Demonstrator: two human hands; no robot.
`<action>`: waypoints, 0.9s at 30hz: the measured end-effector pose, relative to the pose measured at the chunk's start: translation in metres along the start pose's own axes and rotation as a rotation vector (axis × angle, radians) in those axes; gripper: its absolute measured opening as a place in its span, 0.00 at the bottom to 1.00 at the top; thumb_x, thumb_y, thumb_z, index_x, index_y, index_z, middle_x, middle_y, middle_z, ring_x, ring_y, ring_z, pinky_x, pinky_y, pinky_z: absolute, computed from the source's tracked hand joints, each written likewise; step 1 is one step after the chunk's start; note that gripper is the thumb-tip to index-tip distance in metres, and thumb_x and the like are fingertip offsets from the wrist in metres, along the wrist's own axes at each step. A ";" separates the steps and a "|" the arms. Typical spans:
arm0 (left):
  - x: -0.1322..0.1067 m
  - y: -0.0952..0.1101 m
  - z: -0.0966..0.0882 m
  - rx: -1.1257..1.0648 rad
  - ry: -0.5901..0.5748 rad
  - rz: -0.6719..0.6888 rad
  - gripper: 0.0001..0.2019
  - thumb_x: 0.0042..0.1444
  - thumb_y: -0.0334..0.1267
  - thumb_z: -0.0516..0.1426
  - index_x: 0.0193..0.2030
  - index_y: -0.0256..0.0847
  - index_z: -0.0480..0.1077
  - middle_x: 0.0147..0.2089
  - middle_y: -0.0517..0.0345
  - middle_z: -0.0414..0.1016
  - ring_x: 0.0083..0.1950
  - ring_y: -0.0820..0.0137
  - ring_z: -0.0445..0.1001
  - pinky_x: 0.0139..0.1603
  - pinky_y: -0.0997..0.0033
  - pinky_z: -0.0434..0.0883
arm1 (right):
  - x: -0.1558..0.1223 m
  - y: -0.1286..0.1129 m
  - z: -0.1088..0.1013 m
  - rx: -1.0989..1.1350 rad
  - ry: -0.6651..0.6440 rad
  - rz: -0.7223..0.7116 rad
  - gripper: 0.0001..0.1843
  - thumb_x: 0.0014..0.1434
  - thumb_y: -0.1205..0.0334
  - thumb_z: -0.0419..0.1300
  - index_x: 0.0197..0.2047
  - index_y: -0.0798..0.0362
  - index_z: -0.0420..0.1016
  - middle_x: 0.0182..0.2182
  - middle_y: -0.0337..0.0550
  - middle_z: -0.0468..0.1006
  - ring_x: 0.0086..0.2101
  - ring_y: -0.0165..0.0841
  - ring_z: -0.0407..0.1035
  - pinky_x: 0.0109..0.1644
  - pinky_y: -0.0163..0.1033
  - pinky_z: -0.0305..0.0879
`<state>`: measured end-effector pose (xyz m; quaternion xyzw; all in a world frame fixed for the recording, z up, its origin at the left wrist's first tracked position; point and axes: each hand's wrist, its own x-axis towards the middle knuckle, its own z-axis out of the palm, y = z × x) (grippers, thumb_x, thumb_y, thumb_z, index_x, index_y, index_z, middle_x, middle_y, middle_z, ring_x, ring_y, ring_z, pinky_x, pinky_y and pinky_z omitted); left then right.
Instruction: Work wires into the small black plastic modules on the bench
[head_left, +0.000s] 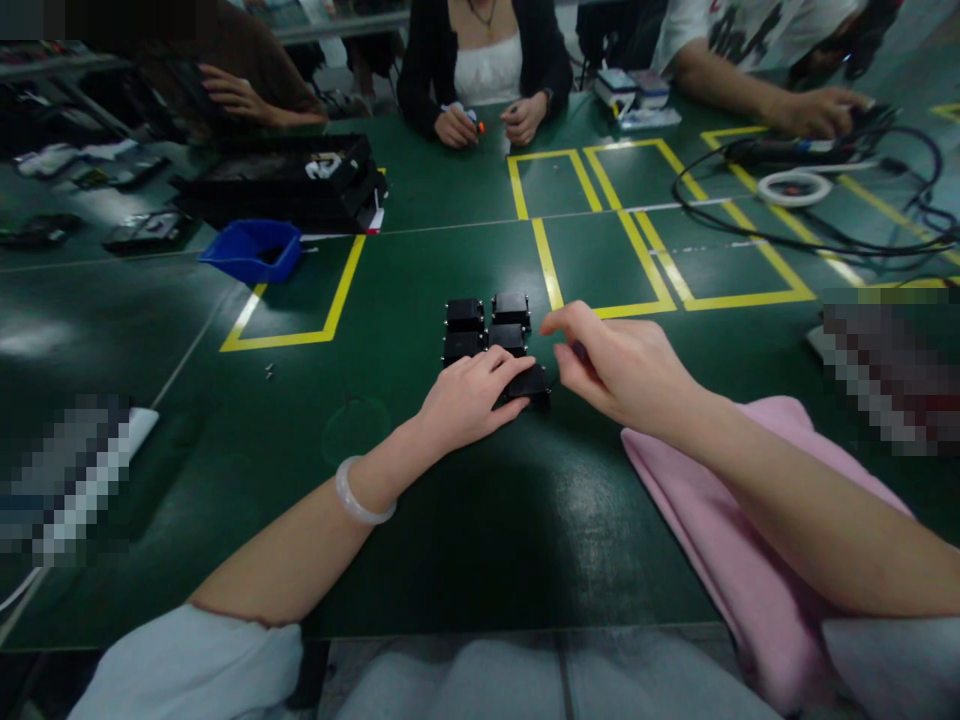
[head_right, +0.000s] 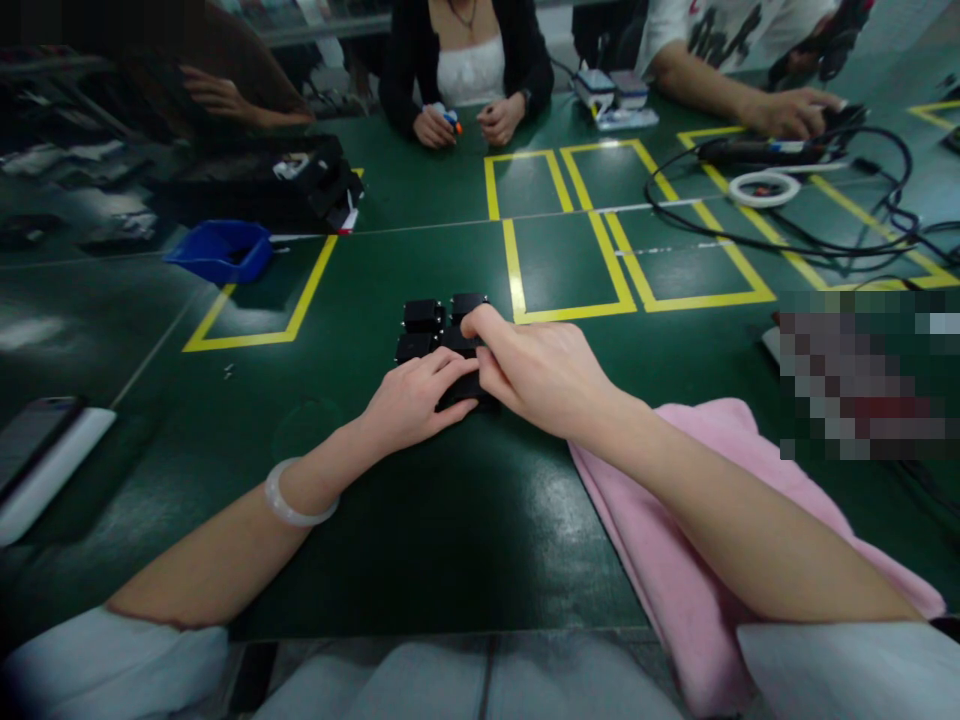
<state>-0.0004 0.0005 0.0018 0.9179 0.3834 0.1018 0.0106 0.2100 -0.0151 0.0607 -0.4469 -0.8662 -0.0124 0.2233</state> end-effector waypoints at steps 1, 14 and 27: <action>0.000 0.000 0.000 0.002 0.002 0.000 0.20 0.62 0.44 0.54 0.60 0.43 0.61 0.52 0.52 0.69 0.45 0.64 0.72 0.44 0.65 0.68 | 0.000 0.000 0.000 0.008 -0.009 0.001 0.14 0.65 0.60 0.45 0.47 0.54 0.67 0.23 0.36 0.72 0.22 0.28 0.63 0.28 0.34 0.48; 0.000 0.000 0.001 0.008 -0.004 -0.012 0.22 0.62 0.45 0.55 0.60 0.43 0.61 0.52 0.52 0.69 0.44 0.64 0.72 0.44 0.65 0.68 | 0.001 0.001 0.000 0.014 -0.025 0.003 0.16 0.66 0.54 0.45 0.45 0.54 0.68 0.23 0.37 0.71 0.23 0.28 0.64 0.28 0.33 0.48; 0.000 0.000 0.001 0.012 0.006 -0.003 0.21 0.62 0.45 0.54 0.60 0.42 0.61 0.52 0.52 0.69 0.44 0.64 0.72 0.44 0.64 0.69 | 0.000 0.000 -0.001 0.020 -0.035 0.004 0.16 0.66 0.54 0.46 0.45 0.55 0.68 0.23 0.37 0.71 0.23 0.29 0.65 0.28 0.33 0.48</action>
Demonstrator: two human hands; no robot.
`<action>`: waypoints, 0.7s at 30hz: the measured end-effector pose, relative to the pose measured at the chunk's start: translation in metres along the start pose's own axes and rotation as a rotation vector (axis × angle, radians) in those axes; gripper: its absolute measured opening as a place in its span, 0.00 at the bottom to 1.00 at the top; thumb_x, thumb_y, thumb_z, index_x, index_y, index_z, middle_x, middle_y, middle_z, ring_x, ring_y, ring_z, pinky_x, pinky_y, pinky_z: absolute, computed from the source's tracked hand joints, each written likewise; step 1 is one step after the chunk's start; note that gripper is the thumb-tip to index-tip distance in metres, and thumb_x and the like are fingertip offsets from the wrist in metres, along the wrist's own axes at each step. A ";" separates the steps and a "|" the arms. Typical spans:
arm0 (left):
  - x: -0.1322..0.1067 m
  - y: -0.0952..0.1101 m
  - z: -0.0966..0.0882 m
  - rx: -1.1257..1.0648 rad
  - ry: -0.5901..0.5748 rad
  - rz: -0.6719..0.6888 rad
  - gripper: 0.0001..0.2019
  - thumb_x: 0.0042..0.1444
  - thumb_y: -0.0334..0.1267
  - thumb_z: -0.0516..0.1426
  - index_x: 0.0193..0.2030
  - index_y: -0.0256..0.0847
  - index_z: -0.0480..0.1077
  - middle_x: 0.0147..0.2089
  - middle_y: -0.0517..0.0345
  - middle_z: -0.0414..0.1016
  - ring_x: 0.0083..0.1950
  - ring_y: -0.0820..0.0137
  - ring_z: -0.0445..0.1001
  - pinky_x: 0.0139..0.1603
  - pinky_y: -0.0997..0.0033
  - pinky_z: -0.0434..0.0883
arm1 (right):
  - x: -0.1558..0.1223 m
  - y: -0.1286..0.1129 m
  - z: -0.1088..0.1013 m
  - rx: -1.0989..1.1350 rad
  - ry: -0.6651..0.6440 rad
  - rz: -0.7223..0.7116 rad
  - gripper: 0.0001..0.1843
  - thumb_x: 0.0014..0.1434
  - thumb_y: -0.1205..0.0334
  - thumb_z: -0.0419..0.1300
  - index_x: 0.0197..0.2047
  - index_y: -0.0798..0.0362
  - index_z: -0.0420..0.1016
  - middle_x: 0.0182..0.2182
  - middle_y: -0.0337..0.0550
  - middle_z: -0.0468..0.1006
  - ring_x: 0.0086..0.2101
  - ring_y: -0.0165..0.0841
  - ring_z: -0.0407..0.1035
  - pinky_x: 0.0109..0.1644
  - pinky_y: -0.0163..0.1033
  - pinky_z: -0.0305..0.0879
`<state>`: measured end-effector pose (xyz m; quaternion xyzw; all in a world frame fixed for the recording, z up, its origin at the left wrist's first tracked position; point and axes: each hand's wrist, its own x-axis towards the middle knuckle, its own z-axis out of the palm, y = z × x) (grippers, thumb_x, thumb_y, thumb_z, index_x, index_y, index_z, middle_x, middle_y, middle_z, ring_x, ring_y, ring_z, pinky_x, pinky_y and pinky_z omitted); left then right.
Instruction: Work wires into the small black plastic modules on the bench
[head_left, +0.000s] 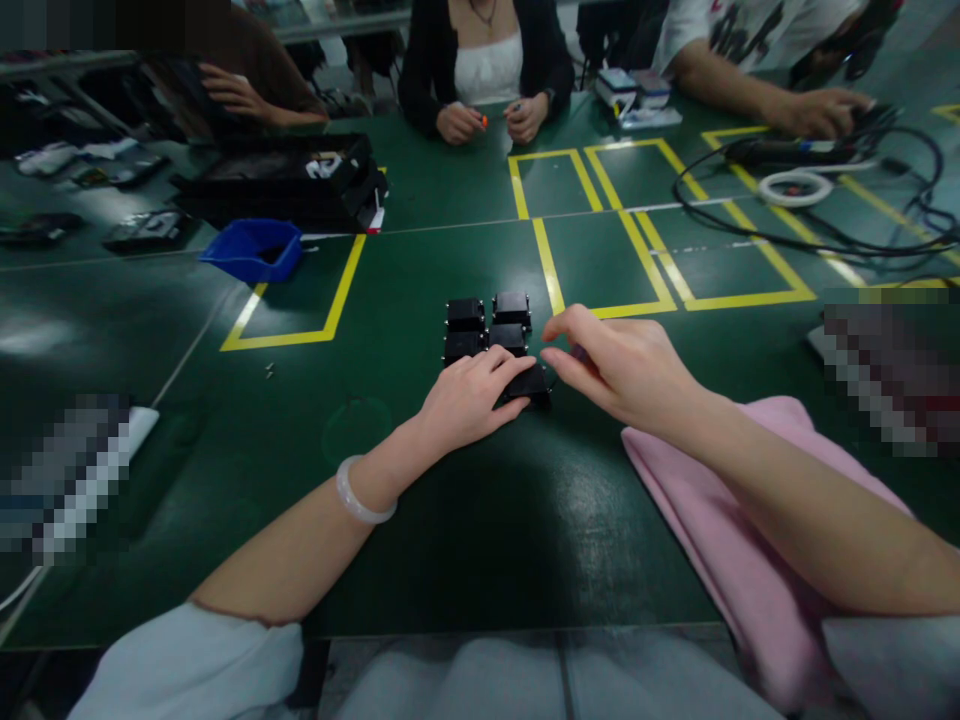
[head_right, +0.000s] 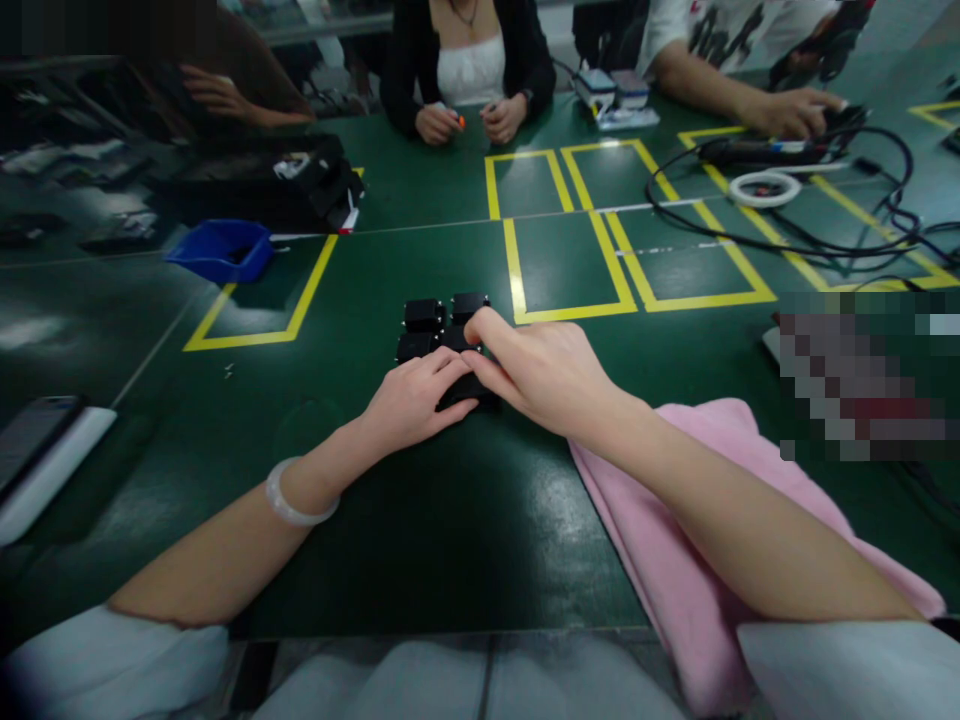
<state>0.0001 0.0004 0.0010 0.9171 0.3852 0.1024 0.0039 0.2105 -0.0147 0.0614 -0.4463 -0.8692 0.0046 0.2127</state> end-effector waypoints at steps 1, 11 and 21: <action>0.000 0.000 0.000 0.000 0.001 0.000 0.21 0.62 0.45 0.54 0.60 0.42 0.61 0.52 0.52 0.69 0.44 0.64 0.72 0.44 0.65 0.69 | 0.000 0.000 0.000 -0.010 -0.002 0.000 0.16 0.66 0.53 0.46 0.44 0.55 0.68 0.23 0.37 0.71 0.23 0.29 0.65 0.28 0.33 0.48; 0.000 0.000 -0.001 0.003 -0.014 0.000 0.21 0.63 0.45 0.54 0.61 0.42 0.60 0.52 0.52 0.69 0.44 0.64 0.72 0.44 0.65 0.69 | 0.001 -0.001 0.001 -0.010 0.030 0.001 0.15 0.66 0.58 0.46 0.48 0.56 0.68 0.24 0.37 0.72 0.23 0.30 0.68 0.27 0.34 0.50; 0.000 0.000 0.000 0.012 -0.017 -0.008 0.22 0.62 0.45 0.55 0.61 0.43 0.60 0.53 0.53 0.69 0.45 0.64 0.72 0.45 0.65 0.69 | 0.000 0.000 0.004 -0.018 0.076 -0.018 0.15 0.64 0.62 0.46 0.51 0.56 0.66 0.26 0.37 0.74 0.23 0.30 0.68 0.28 0.34 0.51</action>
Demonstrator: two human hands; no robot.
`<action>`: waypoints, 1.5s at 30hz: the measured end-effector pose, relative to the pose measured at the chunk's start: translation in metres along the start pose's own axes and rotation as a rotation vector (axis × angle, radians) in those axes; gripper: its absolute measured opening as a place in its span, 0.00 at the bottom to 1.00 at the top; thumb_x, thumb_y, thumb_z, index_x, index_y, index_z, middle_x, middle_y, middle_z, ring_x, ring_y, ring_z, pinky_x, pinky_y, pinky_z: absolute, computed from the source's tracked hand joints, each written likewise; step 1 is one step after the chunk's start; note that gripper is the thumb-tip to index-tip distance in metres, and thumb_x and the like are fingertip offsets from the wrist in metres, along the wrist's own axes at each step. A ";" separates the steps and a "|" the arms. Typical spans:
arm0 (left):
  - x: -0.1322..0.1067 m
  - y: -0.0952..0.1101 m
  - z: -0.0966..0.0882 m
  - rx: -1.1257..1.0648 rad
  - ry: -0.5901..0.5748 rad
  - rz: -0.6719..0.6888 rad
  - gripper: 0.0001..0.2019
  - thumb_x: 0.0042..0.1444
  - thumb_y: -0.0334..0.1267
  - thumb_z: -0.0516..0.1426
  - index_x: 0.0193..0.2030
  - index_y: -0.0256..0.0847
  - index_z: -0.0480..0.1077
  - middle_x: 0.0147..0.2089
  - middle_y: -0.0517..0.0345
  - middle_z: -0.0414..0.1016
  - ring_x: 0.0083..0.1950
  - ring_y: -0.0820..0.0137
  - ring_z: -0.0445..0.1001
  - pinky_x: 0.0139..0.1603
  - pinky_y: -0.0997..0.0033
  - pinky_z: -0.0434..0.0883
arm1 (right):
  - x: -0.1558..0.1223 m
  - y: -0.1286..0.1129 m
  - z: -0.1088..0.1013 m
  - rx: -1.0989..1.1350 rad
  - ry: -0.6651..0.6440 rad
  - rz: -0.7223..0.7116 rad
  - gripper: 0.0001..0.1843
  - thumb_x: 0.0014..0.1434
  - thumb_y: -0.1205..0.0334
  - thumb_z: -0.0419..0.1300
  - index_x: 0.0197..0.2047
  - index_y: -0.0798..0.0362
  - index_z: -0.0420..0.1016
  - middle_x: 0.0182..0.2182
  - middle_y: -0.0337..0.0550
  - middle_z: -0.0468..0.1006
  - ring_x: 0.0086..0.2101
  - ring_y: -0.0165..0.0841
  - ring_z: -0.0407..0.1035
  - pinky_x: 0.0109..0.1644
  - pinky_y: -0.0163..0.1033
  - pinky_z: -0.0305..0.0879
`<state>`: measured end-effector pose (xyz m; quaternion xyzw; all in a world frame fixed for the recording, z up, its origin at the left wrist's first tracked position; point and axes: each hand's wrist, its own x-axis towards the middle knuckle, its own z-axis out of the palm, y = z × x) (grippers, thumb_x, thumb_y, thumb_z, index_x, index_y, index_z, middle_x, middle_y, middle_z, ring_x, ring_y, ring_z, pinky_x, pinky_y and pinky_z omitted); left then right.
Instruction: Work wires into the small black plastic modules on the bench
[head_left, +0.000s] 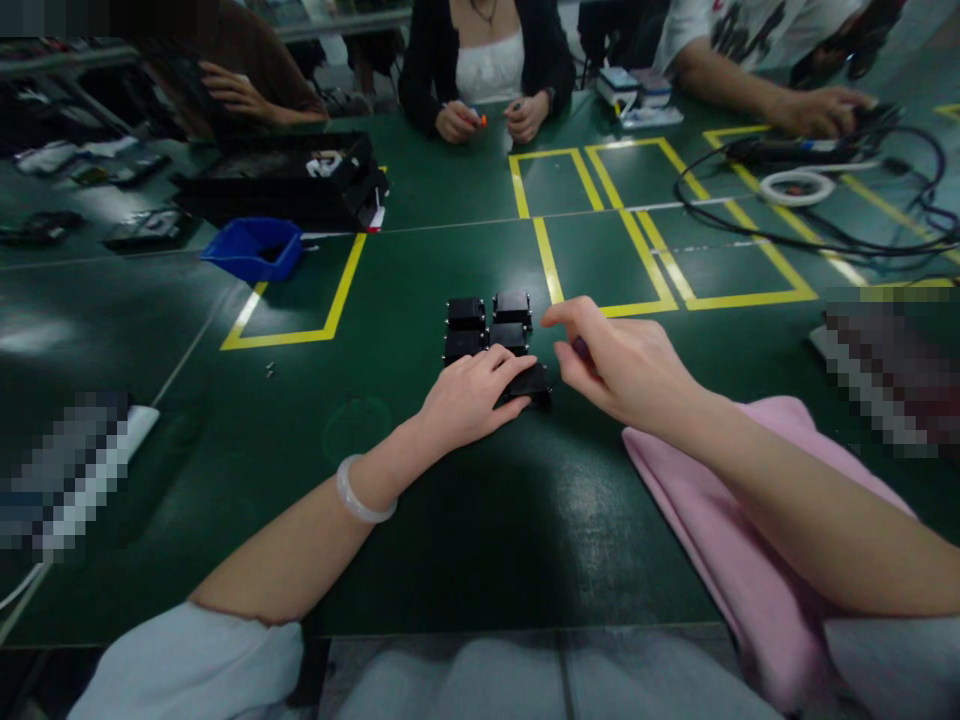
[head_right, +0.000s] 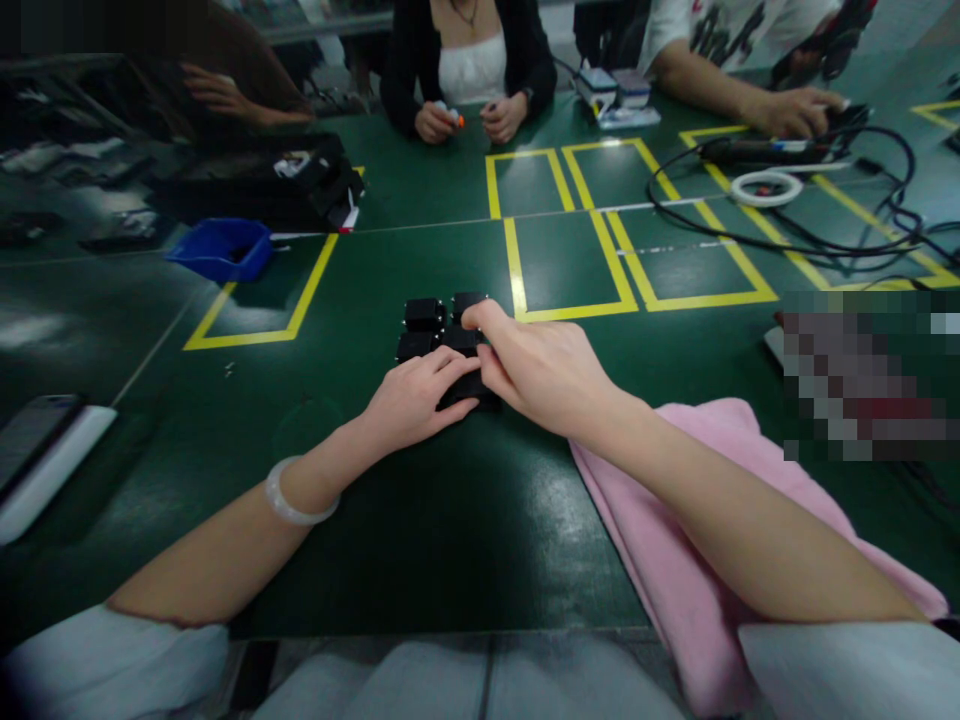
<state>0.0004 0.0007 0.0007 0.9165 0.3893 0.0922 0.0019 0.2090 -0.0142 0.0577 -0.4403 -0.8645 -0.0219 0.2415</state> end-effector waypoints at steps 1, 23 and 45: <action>0.000 0.000 0.000 0.002 0.003 0.002 0.22 0.62 0.45 0.54 0.61 0.43 0.60 0.53 0.53 0.69 0.45 0.64 0.72 0.45 0.65 0.69 | 0.000 0.000 -0.001 0.006 -0.009 -0.002 0.15 0.65 0.61 0.47 0.49 0.56 0.67 0.25 0.37 0.74 0.23 0.30 0.68 0.28 0.34 0.51; -0.001 0.000 0.000 -0.011 0.011 0.004 0.22 0.62 0.45 0.54 0.61 0.43 0.60 0.52 0.52 0.68 0.45 0.64 0.72 0.44 0.65 0.68 | 0.000 0.001 0.000 -0.018 -0.008 0.011 0.14 0.65 0.61 0.45 0.45 0.55 0.69 0.22 0.36 0.70 0.21 0.28 0.64 0.27 0.34 0.49; -0.001 0.000 0.000 -0.004 0.012 0.001 0.22 0.62 0.46 0.54 0.61 0.43 0.60 0.52 0.52 0.69 0.44 0.64 0.72 0.44 0.64 0.68 | 0.000 0.001 -0.002 0.021 -0.057 0.021 0.16 0.66 0.52 0.46 0.41 0.54 0.68 0.23 0.37 0.70 0.24 0.29 0.65 0.28 0.33 0.49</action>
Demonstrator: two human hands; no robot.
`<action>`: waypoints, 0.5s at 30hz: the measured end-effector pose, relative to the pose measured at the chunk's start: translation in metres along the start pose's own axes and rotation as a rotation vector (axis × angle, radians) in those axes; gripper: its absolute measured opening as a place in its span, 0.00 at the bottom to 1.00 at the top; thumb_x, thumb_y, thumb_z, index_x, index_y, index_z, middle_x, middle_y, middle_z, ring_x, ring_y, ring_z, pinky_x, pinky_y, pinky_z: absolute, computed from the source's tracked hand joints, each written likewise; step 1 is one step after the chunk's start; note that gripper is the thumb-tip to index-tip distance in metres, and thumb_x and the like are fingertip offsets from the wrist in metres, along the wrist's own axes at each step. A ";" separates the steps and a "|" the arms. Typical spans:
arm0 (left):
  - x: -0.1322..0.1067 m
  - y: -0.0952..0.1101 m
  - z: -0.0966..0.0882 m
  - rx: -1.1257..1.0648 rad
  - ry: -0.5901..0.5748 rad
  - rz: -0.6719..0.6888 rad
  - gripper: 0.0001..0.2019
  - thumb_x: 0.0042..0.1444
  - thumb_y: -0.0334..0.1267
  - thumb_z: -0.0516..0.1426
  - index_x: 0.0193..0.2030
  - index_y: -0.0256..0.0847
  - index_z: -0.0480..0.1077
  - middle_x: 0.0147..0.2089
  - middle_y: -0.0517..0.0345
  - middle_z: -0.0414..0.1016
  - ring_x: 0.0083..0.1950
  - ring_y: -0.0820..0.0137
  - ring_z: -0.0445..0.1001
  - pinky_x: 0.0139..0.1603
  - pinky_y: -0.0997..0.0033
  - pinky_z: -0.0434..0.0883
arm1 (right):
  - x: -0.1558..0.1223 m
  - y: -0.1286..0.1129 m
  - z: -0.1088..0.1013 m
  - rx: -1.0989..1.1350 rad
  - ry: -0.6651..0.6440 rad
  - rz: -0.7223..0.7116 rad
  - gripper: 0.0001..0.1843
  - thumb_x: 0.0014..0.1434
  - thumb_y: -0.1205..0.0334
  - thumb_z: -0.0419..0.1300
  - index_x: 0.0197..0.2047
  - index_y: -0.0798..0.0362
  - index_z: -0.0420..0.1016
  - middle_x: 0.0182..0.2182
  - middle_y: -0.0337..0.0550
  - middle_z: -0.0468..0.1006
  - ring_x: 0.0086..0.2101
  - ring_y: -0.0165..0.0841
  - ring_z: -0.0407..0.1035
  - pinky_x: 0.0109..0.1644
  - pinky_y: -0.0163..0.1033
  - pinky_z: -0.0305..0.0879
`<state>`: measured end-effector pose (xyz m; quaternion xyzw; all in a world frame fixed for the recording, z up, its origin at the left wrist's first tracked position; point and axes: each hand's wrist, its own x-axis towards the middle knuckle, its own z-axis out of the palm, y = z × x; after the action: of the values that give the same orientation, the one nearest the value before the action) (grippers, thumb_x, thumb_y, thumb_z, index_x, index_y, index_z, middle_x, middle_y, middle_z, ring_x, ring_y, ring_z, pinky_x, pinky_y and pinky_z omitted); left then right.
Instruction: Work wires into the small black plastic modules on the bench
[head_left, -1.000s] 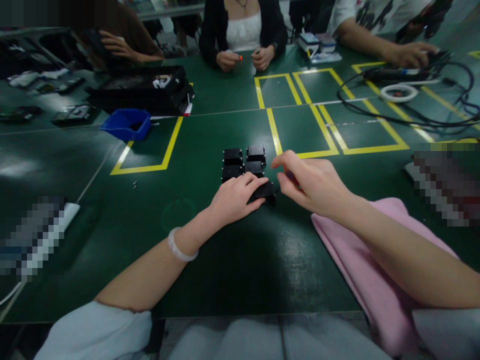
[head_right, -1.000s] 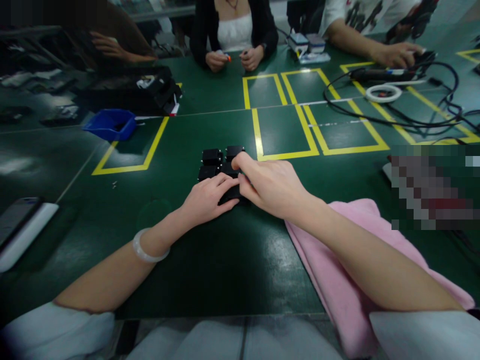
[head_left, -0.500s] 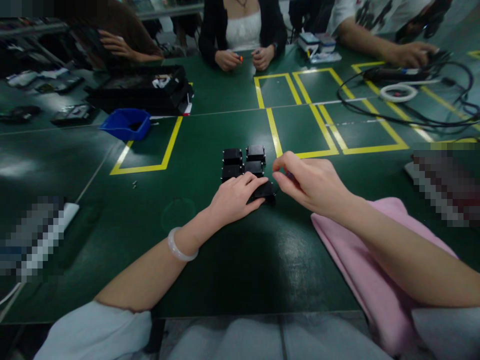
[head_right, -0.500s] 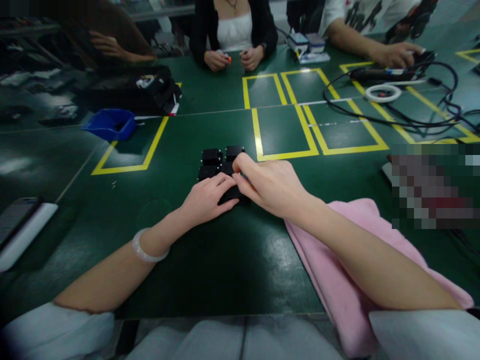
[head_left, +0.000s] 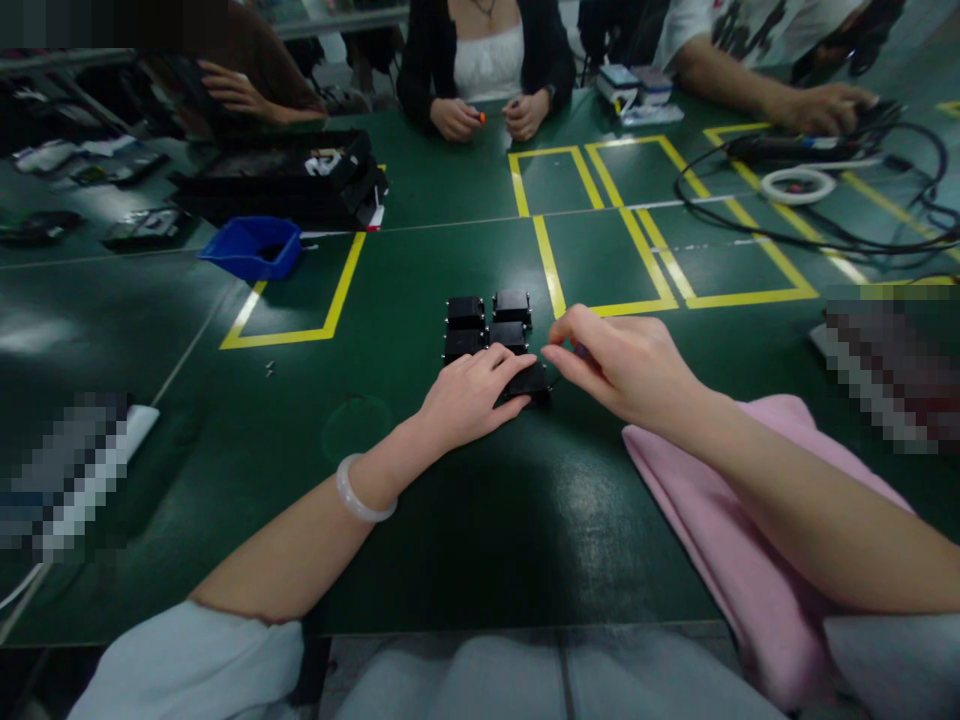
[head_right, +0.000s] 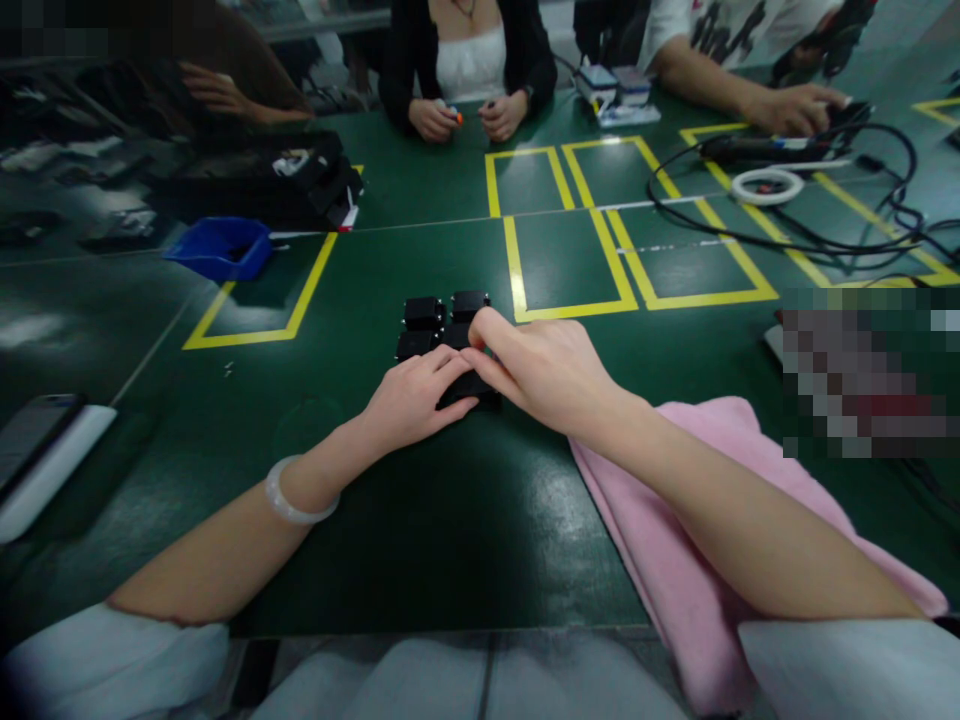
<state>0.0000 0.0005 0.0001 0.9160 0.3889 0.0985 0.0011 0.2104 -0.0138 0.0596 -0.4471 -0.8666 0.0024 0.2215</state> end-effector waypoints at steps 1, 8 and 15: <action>0.000 0.000 0.000 -0.002 0.002 -0.001 0.22 0.62 0.45 0.54 0.61 0.43 0.60 0.52 0.52 0.69 0.44 0.64 0.72 0.44 0.65 0.68 | 0.000 0.000 0.000 -0.005 -0.002 0.005 0.16 0.66 0.53 0.45 0.42 0.54 0.68 0.23 0.37 0.70 0.23 0.28 0.64 0.28 0.33 0.49; 0.000 0.001 -0.001 -0.015 -0.016 -0.009 0.22 0.62 0.46 0.54 0.61 0.44 0.60 0.53 0.52 0.68 0.44 0.64 0.72 0.44 0.65 0.68 | 0.000 -0.002 0.000 0.021 0.017 0.024 0.15 0.62 0.63 0.47 0.51 0.56 0.64 0.26 0.37 0.73 0.23 0.29 0.66 0.29 0.34 0.50; 0.000 0.001 0.000 -0.003 -0.006 -0.011 0.22 0.62 0.45 0.54 0.61 0.43 0.61 0.52 0.52 0.69 0.44 0.64 0.72 0.44 0.65 0.68 | 0.000 0.000 0.000 0.007 -0.019 0.021 0.18 0.67 0.52 0.44 0.43 0.55 0.68 0.23 0.38 0.71 0.24 0.29 0.66 0.29 0.33 0.50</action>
<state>0.0003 0.0000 0.0006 0.9142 0.3937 0.0962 0.0041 0.2097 -0.0136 0.0594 -0.4554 -0.8639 0.0120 0.2147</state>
